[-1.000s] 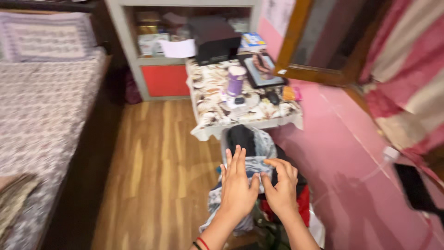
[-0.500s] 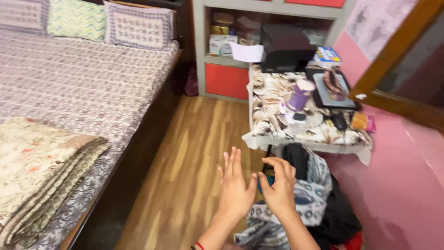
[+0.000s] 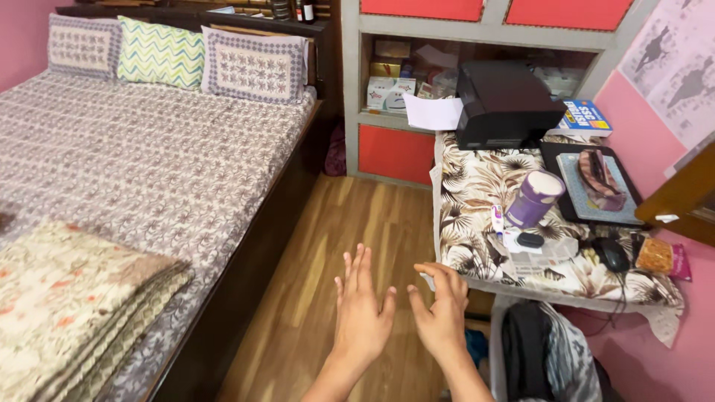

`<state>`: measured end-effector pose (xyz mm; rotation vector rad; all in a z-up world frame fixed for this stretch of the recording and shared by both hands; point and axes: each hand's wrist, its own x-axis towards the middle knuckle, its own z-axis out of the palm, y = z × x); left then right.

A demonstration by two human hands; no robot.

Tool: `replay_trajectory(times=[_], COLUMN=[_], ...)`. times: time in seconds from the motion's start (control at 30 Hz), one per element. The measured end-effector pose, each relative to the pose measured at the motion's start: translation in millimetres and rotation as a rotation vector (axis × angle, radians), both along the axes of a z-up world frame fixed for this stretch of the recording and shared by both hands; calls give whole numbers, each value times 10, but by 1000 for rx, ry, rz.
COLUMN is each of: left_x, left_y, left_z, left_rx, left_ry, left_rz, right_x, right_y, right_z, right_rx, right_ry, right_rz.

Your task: The person picks up a smartphone from the bed, walks to a window sill, and plugs the phone into a wall charger. They then plug in a second phone and place both on the sill. The person then moves to a desk, picks up a laptop, a notebook, a pencil case, and a tumbler, and places them on the desk.

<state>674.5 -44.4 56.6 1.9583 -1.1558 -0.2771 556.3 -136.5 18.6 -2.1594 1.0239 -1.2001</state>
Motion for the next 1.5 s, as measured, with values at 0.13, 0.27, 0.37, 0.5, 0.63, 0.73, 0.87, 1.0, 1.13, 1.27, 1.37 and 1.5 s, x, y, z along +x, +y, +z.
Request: replay_trajectory(times=[0.13, 0.27, 0.37, 0.5, 0.63, 0.73, 0.87, 1.0, 1.13, 1.27, 1.37, 1.5], left_x=[191, 414, 604, 866, 1204, 1509, 1929, 2174, 2228, 2174, 2124, 2071], left_y=[-223, -305, -365, -455, -583, -737, -961, -1204, -1447, -1730, -2006, -2429], left_z=[-52, -102, -114, -119, -147, -161, -197, -215, -263, -341, -389, -455], left_rx=[38, 45, 2, -30, -19, -42, -47, -55, -53, -35, -51, -95], left_ry=[13, 4, -9, 4, -29, -60, -77, -69, -31, -13, -14, -12], left_rz=[-6, 5, 24, 22, -43, -104, -199, -282, -371, -445, -495, -503], right_x=[130, 293, 459, 707, 1038, 1338, 1757, 2022, 2024, 1895, 1811, 1757], right_y=[-200, -325, -376, -433, -506, -589, -690, -788, -909, -1076, -1279, -1670], right_z=[-61, -83, -55, 7, 33, 28, -25, -46, -44, -32, -16, -37], right_rx=[100, 97, 76, 109, 64, 2, 4, -54, -32, 38, 35, 157], right_ry=[35, 50, 55, 76, 70, 58, 39, 46, 53, 66, 74, 32], right_rz=[-64, -79, -57, -55, -105, -149, -211, -260, -351, -450, -509, -548])
